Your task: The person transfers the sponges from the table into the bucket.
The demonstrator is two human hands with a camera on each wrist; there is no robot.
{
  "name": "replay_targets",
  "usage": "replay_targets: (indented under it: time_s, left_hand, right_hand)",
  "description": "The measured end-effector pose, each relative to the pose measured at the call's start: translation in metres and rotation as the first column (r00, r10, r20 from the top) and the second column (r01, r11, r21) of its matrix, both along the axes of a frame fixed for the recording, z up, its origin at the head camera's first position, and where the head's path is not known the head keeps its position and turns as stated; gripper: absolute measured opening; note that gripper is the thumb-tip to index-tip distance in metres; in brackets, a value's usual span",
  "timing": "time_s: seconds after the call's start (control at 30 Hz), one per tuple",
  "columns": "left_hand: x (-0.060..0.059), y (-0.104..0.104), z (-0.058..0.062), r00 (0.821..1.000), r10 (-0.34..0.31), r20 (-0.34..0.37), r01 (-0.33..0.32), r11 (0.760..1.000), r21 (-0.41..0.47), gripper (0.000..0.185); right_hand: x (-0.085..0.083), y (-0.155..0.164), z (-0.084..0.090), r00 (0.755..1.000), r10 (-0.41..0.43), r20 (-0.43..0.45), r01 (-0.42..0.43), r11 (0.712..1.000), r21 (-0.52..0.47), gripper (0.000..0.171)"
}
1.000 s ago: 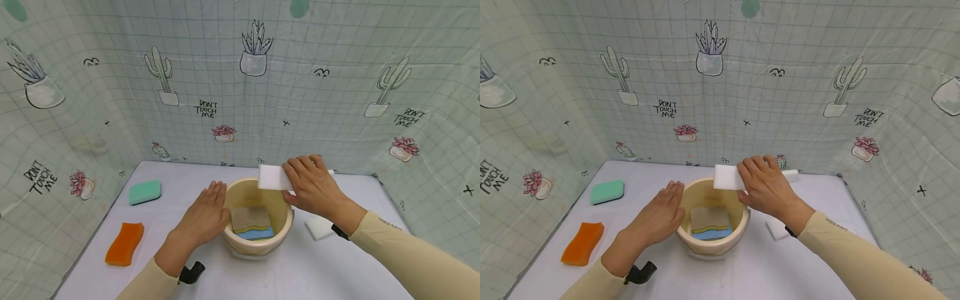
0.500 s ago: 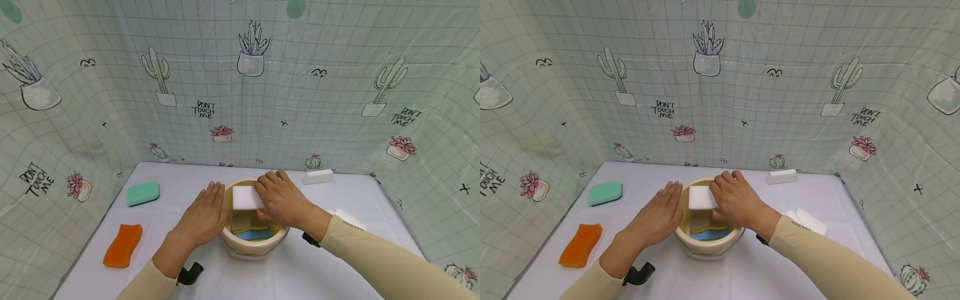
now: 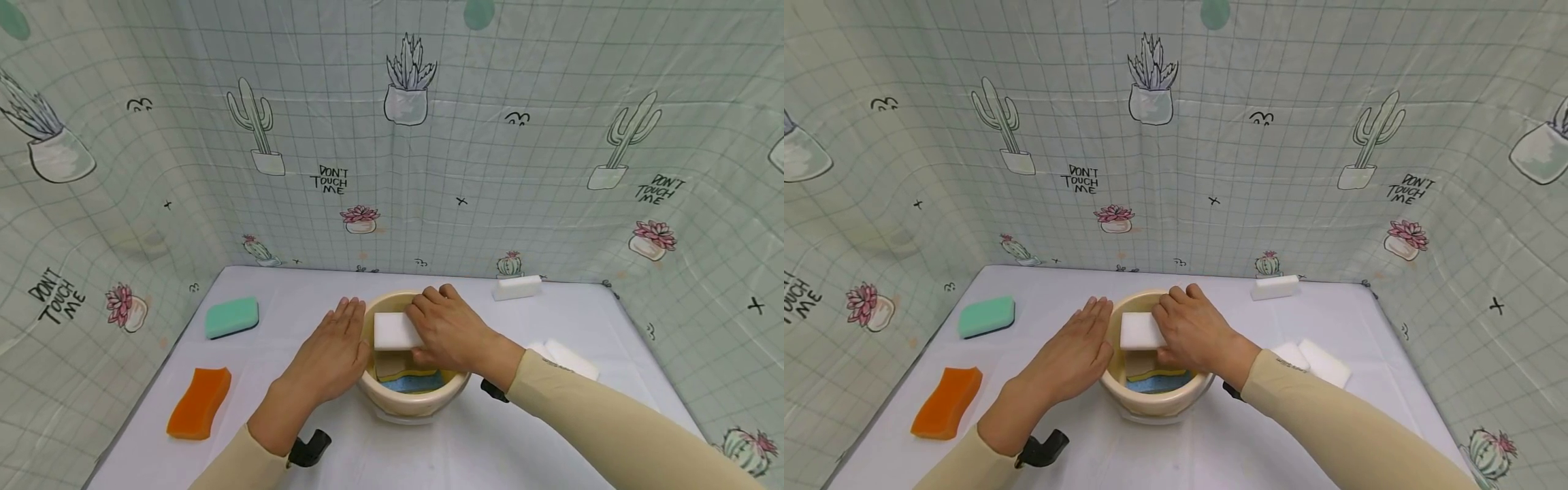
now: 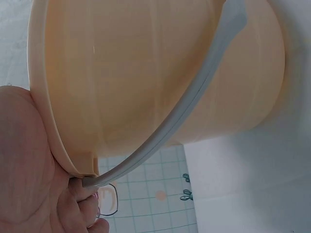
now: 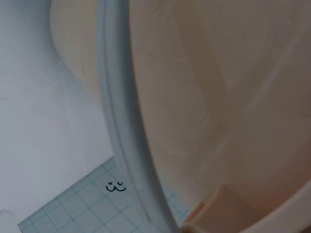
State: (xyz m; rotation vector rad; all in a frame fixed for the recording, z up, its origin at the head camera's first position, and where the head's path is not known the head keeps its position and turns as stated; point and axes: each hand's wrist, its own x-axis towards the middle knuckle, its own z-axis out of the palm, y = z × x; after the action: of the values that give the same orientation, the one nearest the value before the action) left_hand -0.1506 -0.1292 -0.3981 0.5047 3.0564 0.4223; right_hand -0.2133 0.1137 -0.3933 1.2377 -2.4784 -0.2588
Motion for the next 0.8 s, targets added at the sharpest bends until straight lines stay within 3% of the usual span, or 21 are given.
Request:
replay_targets:
  time_s: [0.37,0.63,0.8]
  left_hand:
    - [0.0,-0.002,-0.002,1.0,-0.008,-0.021,0.009,1.0,0.028,0.064]
    - [0.001,-0.003,-0.004,1.0,-0.012,-0.027,0.014,0.999,0.04,0.064]
    - [0.001,-0.003,-0.004,0.999,-0.014,-0.033,0.016,0.999,0.049,0.063]
  right_hand:
    - [0.0,-0.001,-0.003,0.999,-0.038,0.038,0.037,0.999,0.037,0.061]
    - [-0.001,0.011,-0.002,0.999,-0.035,-0.021,0.032,0.989,-0.146,0.034]
    - [-0.006,0.033,0.004,0.996,-0.081,-0.026,0.074,0.975,-0.209,0.032]
